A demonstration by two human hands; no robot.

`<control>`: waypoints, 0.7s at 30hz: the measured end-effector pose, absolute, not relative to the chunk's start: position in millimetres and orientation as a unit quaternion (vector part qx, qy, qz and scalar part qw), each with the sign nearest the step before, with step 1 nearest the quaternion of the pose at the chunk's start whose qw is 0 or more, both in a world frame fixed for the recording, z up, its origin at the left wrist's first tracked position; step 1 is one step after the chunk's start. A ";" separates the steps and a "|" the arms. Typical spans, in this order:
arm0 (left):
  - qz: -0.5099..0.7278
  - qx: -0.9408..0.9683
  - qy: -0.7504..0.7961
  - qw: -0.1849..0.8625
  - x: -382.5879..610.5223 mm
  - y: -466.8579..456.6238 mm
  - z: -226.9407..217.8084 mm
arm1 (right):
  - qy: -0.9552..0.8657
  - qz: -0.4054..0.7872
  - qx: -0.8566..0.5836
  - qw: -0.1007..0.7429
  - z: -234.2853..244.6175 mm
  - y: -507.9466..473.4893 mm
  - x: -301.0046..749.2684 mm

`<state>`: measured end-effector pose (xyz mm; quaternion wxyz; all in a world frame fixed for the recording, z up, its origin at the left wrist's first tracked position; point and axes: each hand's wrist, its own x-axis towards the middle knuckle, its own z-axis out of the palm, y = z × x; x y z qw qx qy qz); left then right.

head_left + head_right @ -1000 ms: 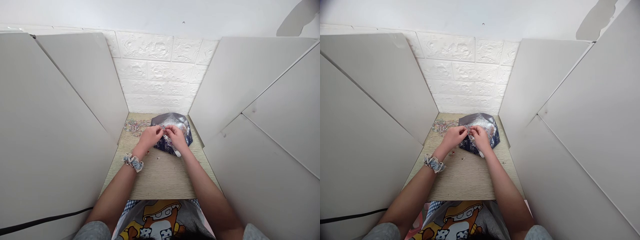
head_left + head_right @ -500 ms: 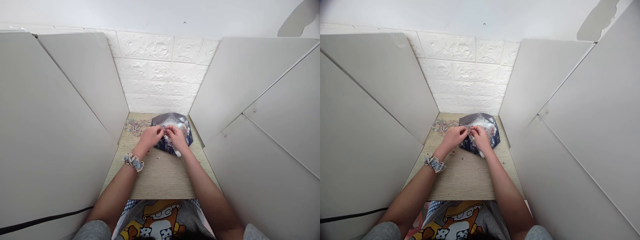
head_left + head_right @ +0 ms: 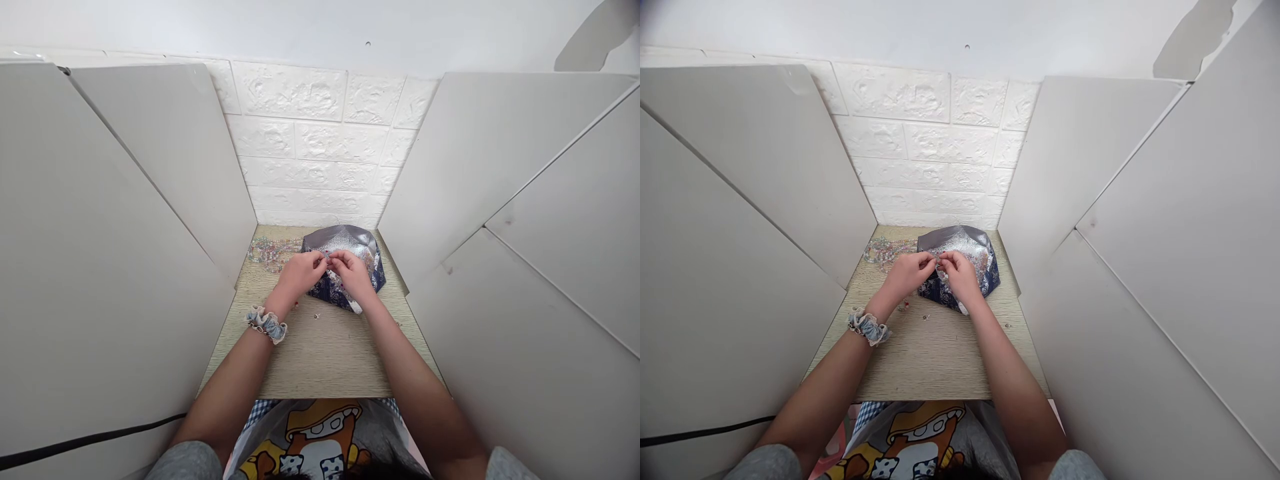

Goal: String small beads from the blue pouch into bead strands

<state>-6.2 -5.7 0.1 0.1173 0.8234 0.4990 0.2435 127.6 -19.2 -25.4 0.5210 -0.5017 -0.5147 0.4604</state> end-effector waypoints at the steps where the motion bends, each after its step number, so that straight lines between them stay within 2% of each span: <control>1: 0.241 0.823 0.501 0.118 -6.1 -5.4 0.1 | -0.517 0.459 -0.500 0.521 -26.0 -18.9 127.7; 15: 0.240 0.821 0.501 0.129 -6.8 -4.8 -1.2 | -0.553 0.426 -0.492 0.520 -34.0 -14.8 129.3; 18: 0.250 0.814 0.499 0.161 -6.4 -5.2 0.6 | -0.566 0.412 -0.500 0.510 -31.7 -15.7 129.6; 21: 0.266 0.795 0.488 0.244 -6.2 -4.8 2.8 | -0.575 0.402 -0.501 0.506 -27.2 -18.2 130.0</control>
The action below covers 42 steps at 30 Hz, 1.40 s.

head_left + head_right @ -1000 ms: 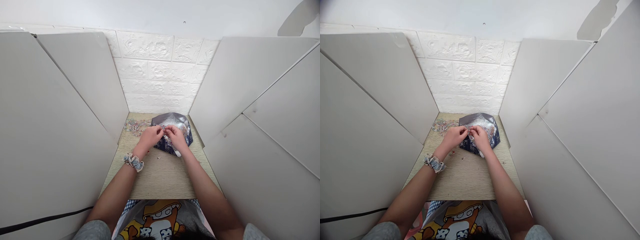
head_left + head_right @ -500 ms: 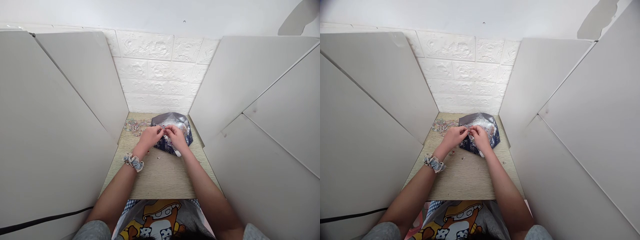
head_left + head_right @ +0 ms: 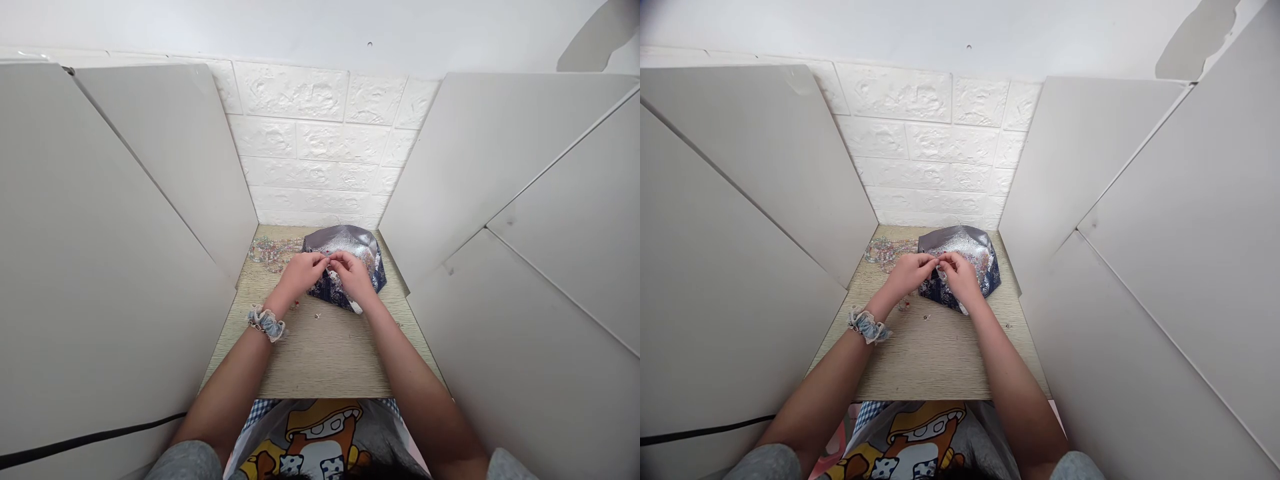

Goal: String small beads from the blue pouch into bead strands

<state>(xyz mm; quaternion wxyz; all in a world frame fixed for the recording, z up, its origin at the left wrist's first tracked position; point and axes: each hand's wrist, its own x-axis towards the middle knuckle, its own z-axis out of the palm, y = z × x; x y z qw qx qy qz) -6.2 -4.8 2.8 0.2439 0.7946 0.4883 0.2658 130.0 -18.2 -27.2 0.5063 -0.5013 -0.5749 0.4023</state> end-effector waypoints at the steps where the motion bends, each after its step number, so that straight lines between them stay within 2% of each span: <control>1: 0.269 0.785 0.485 0.277 -6.3 -4.5 3.4 | -0.577 0.399 -0.501 0.507 -25.4 -19.3 130.1; 7: 0.292 0.722 0.462 0.424 -7.4 -2.1 2.2 | -0.567 0.380 -0.509 0.524 -20.4 -22.9 131.8; 14: 0.318 0.707 0.434 0.459 -6.4 0.0 0.3 | -0.616 0.301 -0.500 0.529 -18.9 -21.8 133.9; 23: 0.312 0.711 0.386 0.498 -5.5 -3.1 5.8 | -0.653 0.260 -0.486 0.519 -12.2 -26.3 132.6; 29: 0.305 0.689 0.401 0.522 -7.4 -3.5 9.2 | -0.614 0.189 -0.507 0.575 -14.4 -25.1 135.0; 32: 0.306 0.676 0.392 0.544 -8.9 -2.8 8.8 | -0.543 0.162 -0.527 0.634 -14.6 -25.5 135.8; 38: 0.404 0.617 0.291 0.609 -15.0 -2.7 10.7 | -0.350 0.197 -0.493 0.772 -10.5 -21.1 152.3; 42: 0.436 0.577 0.221 0.654 -19.1 -3.1 11.7 | -0.273 0.245 -0.467 0.805 -12.5 -15.2 163.1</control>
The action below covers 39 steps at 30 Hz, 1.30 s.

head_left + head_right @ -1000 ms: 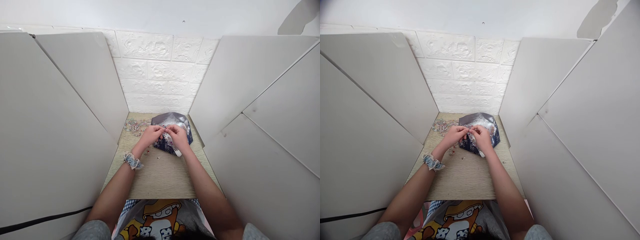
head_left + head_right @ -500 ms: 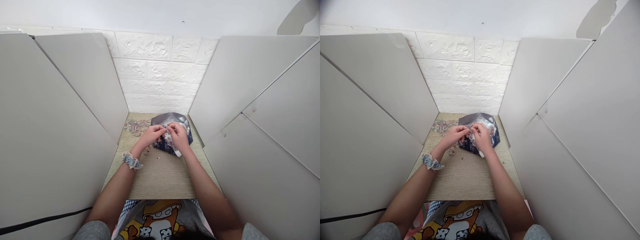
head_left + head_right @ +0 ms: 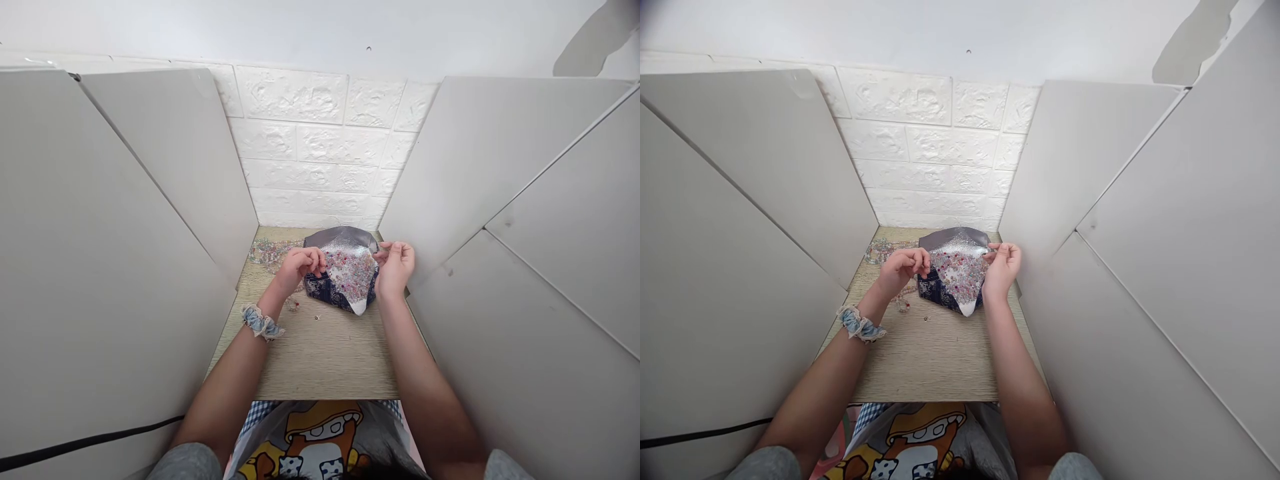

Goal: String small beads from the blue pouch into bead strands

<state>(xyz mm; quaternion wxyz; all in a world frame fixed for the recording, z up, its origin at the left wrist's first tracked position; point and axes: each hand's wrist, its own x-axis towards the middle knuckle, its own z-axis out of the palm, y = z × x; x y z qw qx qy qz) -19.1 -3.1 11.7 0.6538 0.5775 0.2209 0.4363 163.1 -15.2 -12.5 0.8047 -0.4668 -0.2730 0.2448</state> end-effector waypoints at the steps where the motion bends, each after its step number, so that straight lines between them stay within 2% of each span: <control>1: 0.436 0.569 0.206 0.666 -19.6 -3.2 11.5 | -0.264 0.261 -0.461 0.806 -13.2 -14.4 164.2; 6: 0.434 0.514 0.157 0.723 -21.2 -3.9 13.0 | -0.218 0.296 -0.433 0.823 -13.2 -13.4 169.6; 12: 0.487 0.410 0.136 0.759 -31.6 -4.5 22.2 | -0.136 0.374 -0.398 0.826 -10.5 -13.1 175.8; 19: 0.516 0.325 0.118 0.784 -39.4 -3.6 25.4 | -0.015 0.586 -0.298 0.754 -10.6 -8.4 179.3; 23: 0.479 0.380 0.171 0.773 -34.7 -3.6 25.2 | -0.097 0.634 -0.215 0.737 -4.2 -15.1 178.0; 26: 0.400 0.474 0.257 0.741 -28.5 -3.8 23.3 | -0.227 0.675 -0.219 0.667 -0.8 -23.3 167.6; 30: 0.272 0.568 0.332 0.702 -20.9 -4.7 17.7 | -0.437 0.590 -0.376 0.565 -4.9 -29.2 144.7; 34: 0.240 0.599 0.339 0.685 -18.6 -3.6 11.8 | -0.622 0.470 -0.454 0.431 -12.2 -28.6 132.3; 37: 0.243 0.600 0.355 0.675 -19.5 -1.5 9.6 | -0.648 0.449 -0.466 0.403 -12.5 -27.5 135.1; 39: 0.251 0.595 0.366 0.670 -20.3 -0.5 9.7 | -0.604 0.475 -0.469 0.436 -9.7 -27.0 141.0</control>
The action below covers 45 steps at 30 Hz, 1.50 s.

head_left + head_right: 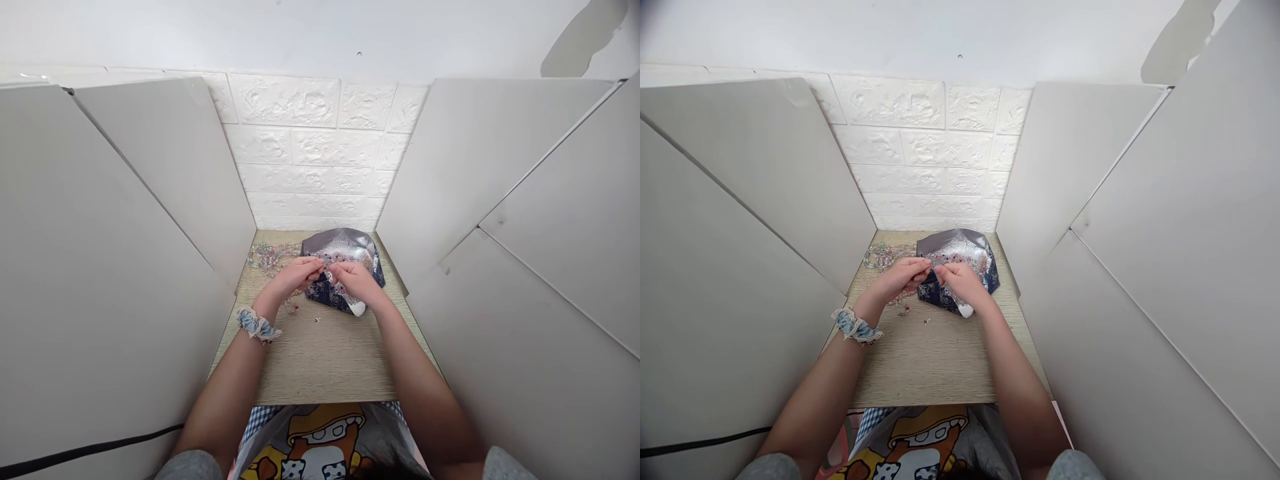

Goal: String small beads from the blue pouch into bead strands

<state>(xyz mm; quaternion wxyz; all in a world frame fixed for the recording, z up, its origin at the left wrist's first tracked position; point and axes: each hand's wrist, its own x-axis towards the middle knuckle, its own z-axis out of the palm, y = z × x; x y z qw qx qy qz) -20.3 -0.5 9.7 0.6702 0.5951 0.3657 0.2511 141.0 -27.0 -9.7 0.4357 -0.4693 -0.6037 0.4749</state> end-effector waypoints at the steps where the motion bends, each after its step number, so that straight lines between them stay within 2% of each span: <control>1: 0.257 0.593 0.368 0.668 -20.7 -0.4 10.2 | -0.565 0.496 -0.460 0.473 -7.7 -26.6 144.8; 5: 0.285 0.592 0.348 0.668 -21.5 -1.7 13.9 | -0.347 0.521 -0.367 0.688 0.6 -23.9 164.1; 7: 0.311 0.581 0.328 0.677 -22.4 -2.4 16.0 | -0.258 0.500 -0.347 0.750 2.7 -22.2 173.2; 14: 0.455 0.521 0.245 0.679 -29.9 1.4 18.2 | -0.181 0.436 -0.351 0.809 1.8 -18.4 178.4; 18: 0.485 0.530 0.232 0.656 -32.6 3.4 18.0 | -0.189 0.407 -0.355 0.820 0.9 -17.8 176.6; 22: 0.480 0.548 0.230 0.646 -34.0 3.6 19.2 | -0.206 0.404 -0.372 0.810 -1.1 -17.2 177.7; 26: 0.487 0.558 0.250 0.624 -34.8 3.6 20.0 | -0.253 0.456 -0.363 0.772 -2.4 -17.9 175.1; 29: 0.542 0.589 0.372 0.471 -35.4 3.1 17.2 | -0.320 0.480 -0.371 0.728 -3.0 -18.9 170.8; 32: 0.561 0.610 0.480 0.286 -35.5 2.0 13.0 | -0.370 0.436 -0.435 0.696 -4.1 -19.7 166.8; 36: 0.560 0.636 0.493 0.200 -31.0 1.0 12.0 | -0.512 0.348 -0.532 0.577 -6.1 -23.1 158.6; 38: 0.550 0.650 0.476 0.220 -26.3 0.6 12.9 | -0.588 0.317 -0.545 0.506 -7.4 -25.9 151.7; 41: 0.472 0.687 0.435 0.342 -18.2 -0.8 11.9 | -0.654 0.296 -0.533 0.448 -9.8 -29.2 140.4; 43: 0.396 0.712 0.404 0.417 -13.4 -2.0 8.9 | -0.670 0.285 -0.521 0.446 -11.1 -30.1 134.8; 45: 0.351 0.728 0.382 0.448 -9.4 -2.9 5.3 | -0.659 0.288 -0.510 0.472 -11.8 -30.4 131.9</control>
